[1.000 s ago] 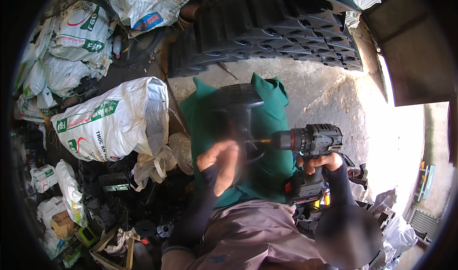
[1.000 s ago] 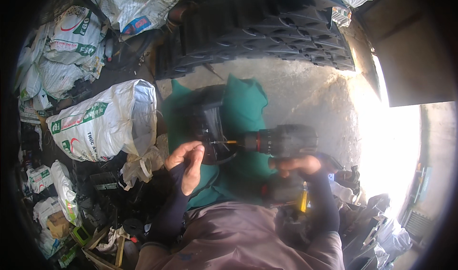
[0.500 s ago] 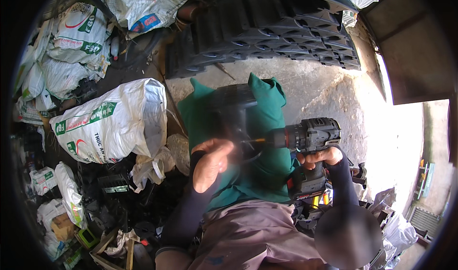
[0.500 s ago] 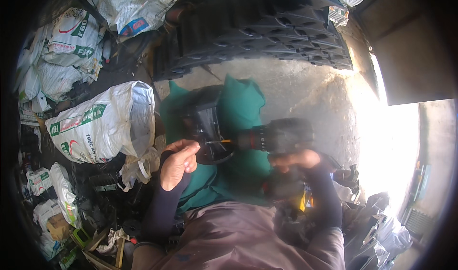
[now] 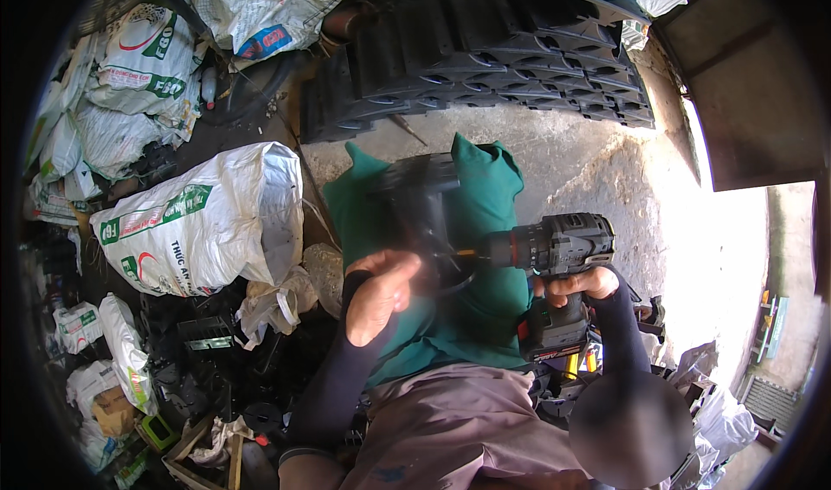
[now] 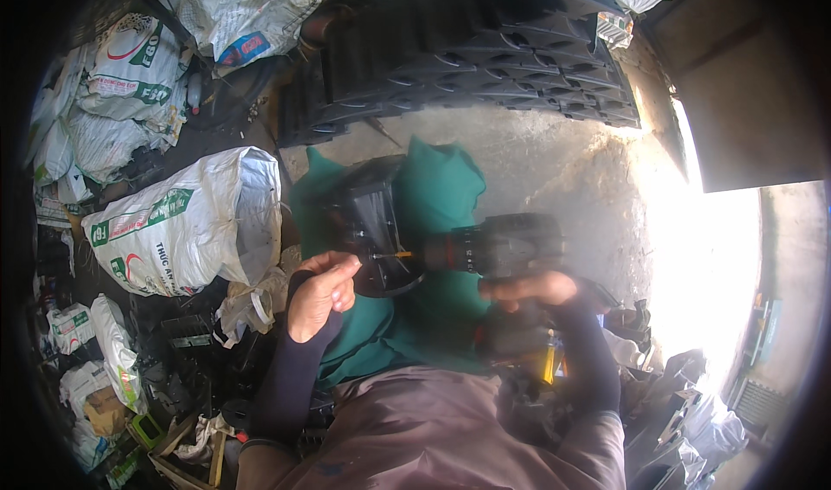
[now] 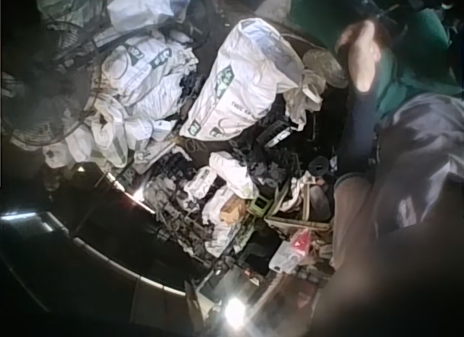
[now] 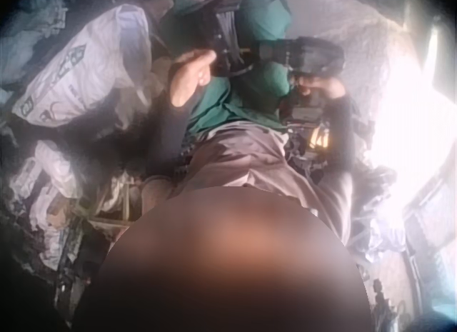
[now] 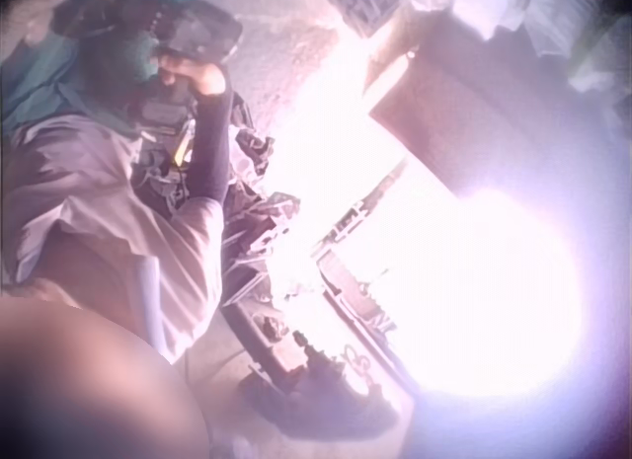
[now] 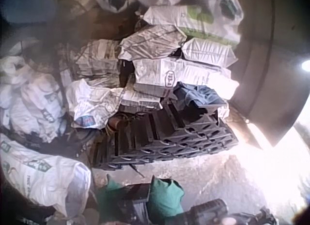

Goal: The person sits on the floor and assembles a black plastic part. They apply a substance from a small container, insert screws by hand, and use a cordless drill to fasten them. The person handles the part repeatedly, turning it over and adjusting components.

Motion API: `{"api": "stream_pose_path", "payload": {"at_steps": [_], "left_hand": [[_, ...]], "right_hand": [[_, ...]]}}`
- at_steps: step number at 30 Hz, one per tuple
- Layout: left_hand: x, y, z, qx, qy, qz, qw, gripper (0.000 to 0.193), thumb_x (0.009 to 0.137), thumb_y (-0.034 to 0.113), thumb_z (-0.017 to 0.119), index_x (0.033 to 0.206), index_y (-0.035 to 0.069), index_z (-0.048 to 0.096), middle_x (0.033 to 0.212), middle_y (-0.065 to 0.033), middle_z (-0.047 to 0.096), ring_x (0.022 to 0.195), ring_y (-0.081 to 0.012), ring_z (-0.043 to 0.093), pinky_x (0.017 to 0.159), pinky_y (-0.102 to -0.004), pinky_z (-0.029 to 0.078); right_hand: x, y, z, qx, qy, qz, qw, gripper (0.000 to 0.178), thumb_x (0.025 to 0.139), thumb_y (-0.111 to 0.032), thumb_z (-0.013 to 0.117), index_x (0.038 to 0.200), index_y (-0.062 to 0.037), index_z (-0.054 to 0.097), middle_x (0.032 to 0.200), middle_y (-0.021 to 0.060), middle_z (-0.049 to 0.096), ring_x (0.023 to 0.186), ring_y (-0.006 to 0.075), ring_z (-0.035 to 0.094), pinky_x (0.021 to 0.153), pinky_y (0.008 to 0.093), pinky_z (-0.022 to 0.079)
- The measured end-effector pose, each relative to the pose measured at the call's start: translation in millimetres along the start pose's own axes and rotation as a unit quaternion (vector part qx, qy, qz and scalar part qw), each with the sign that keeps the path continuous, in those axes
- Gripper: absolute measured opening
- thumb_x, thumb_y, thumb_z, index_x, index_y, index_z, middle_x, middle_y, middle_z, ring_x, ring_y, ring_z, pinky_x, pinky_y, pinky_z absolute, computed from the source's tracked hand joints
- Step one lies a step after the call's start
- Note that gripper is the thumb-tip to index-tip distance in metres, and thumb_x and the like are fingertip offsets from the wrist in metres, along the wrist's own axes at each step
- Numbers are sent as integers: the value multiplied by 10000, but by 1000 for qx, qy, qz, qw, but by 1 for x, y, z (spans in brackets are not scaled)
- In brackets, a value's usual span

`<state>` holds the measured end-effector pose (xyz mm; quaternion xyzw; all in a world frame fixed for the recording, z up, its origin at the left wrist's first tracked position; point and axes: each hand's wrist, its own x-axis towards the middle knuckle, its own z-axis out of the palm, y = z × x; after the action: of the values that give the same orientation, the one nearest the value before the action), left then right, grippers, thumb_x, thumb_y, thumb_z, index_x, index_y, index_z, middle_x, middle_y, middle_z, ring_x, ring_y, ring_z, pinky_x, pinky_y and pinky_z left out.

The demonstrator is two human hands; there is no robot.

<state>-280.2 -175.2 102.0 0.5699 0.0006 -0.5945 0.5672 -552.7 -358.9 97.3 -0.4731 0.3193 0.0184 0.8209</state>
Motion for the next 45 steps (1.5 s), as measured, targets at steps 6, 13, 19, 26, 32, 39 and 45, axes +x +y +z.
{"api": "stream_pose_path", "payload": {"at_steps": [6,13,19,26,32,39,45], "left_hand": [[1,-1,-3,-6,-12,-9,1000,102,903,107,628,827,41,614,522,32,402,436,-78,387,439,-244,283],[4,5,-8,-1,-40,-37,999,123,913,119,622,809,55,607,520,32,394,438,-80,377,446,-245,285],[2,-4,-6,25,-23,23,999,142,908,139,637,800,54,603,522,41,405,433,-59,370,430,-234,278],[44,38,-38,-11,64,224,973,393,948,386,526,832,26,633,530,69,360,428,-48,318,419,-224,240],[111,43,13,-235,139,324,906,595,965,525,410,745,-3,577,528,36,343,505,-74,329,520,-213,254],[101,36,31,-237,222,372,870,636,931,557,373,748,-17,577,505,8,382,457,-98,358,457,-223,307],[97,36,36,-245,214,361,874,619,958,518,363,683,6,576,532,40,326,511,-78,300,538,-219,249]], "right_hand": [[0,1,2,19,11,-5,1000,432,731,-67,663,1148,2,574,833,99,625,561,152,543,539,293,480],[6,2,-4,21,-15,5,1000,404,732,-71,670,1119,1,581,825,99,619,573,147,533,541,286,474],[4,-6,4,8,5,-1,1000,432,728,-60,695,1137,4,571,892,143,655,570,157,555,536,278,477],[7,-4,9,24,-30,-46,998,516,758,-73,714,1232,-9,522,947,170,668,556,165,572,518,255,482],[1,-7,17,10,2,-22,1000,410,761,-74,718,1133,-6,560,856,112,644,609,146,575,547,259,480],[-8,36,-11,-67,-27,-1,997,239,794,-101,689,989,-31,570,756,31,567,614,108,525,538,260,438],[-5,51,-14,175,-35,-9,984,328,752,-114,721,1028,-23,569,770,51,586,601,136,540,530,264,433]]}}
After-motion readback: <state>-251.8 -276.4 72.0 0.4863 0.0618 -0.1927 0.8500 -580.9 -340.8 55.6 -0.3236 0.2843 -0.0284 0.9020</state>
